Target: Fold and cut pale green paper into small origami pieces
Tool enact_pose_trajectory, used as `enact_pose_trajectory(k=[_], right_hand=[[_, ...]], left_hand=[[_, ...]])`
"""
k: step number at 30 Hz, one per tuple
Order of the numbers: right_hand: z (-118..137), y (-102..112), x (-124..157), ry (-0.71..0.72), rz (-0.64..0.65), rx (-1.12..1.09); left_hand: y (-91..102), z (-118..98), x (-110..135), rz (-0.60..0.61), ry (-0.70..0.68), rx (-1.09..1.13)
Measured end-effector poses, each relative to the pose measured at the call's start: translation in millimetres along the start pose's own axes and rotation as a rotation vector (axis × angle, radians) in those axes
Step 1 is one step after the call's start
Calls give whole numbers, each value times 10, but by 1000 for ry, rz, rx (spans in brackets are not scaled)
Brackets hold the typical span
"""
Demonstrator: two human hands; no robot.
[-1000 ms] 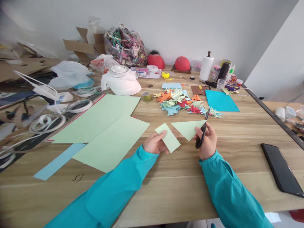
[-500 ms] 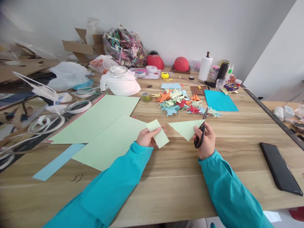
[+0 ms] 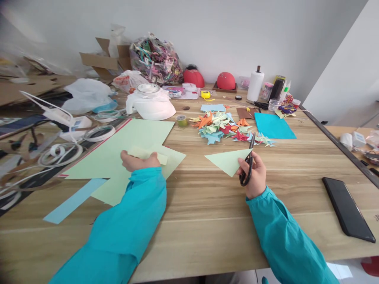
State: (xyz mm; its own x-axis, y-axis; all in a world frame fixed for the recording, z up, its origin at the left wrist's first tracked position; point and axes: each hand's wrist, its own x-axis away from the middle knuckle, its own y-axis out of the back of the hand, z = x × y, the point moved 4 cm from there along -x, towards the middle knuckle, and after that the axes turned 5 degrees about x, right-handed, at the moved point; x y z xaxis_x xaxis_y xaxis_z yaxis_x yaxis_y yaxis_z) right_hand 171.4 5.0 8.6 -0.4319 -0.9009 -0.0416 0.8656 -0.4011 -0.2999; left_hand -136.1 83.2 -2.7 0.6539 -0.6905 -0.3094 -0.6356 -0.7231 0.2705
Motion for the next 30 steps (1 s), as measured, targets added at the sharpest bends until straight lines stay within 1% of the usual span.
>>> enact_pose_trajectory(k=[1,2,3,4,5,6,7,8,9,10,11,12,13,15,17,20,24,26,30], right_hand=[[-2,-5,4,2,4,-1],[-5,-11,8,3,10,0],[-9,-19,13,0,17,2],[-16,-28,19,-6,26,7],[-24,-38,26,-17,35,14],[-34,-46,32,-30,44,21],[-45,-55,37,-45,54,24],[-56,-61,42,-58,65,26],[-69,-66,46,-68,76,28],[-81,-70,49,-75,92,33],[-93,-73,52,-78,108,40],[-103,-75,54,-76,125,50],[-112,-76,55,-71,140,61],[-122,-74,56,-57,160,73],[-125,-69,55,-42,166,79],[-119,-59,50,-23,156,103],[-110,-46,46,-15,137,129],[-108,-44,46,-18,135,125],[-103,-46,39,-38,118,98]], left_hand=[[52,-57,43,-71,-32,-57],[72,-156,107,-92,-137,-81],[62,-280,195,-69,-289,-83],[27,-402,305,-3,-435,-57],[-29,-510,430,106,-561,-6],[-103,-603,571,270,-675,62],[-189,-672,726,479,-772,117],[-254,-711,867,640,-833,160],[-303,-726,984,754,-866,187],[-342,-720,1072,839,-869,206],[-375,-697,1133,906,-841,217],[-400,-669,1175,960,-809,225],[-416,-641,1195,986,-773,231],[-424,-605,1200,995,-717,244],[-413,-603,1185,977,-681,269],[-395,-621,1173,972,-606,344],[-390,-599,1185,995,-487,430],[-392,-583,1198,1013,-484,419],[-391,-607,1223,1070,-574,363]])
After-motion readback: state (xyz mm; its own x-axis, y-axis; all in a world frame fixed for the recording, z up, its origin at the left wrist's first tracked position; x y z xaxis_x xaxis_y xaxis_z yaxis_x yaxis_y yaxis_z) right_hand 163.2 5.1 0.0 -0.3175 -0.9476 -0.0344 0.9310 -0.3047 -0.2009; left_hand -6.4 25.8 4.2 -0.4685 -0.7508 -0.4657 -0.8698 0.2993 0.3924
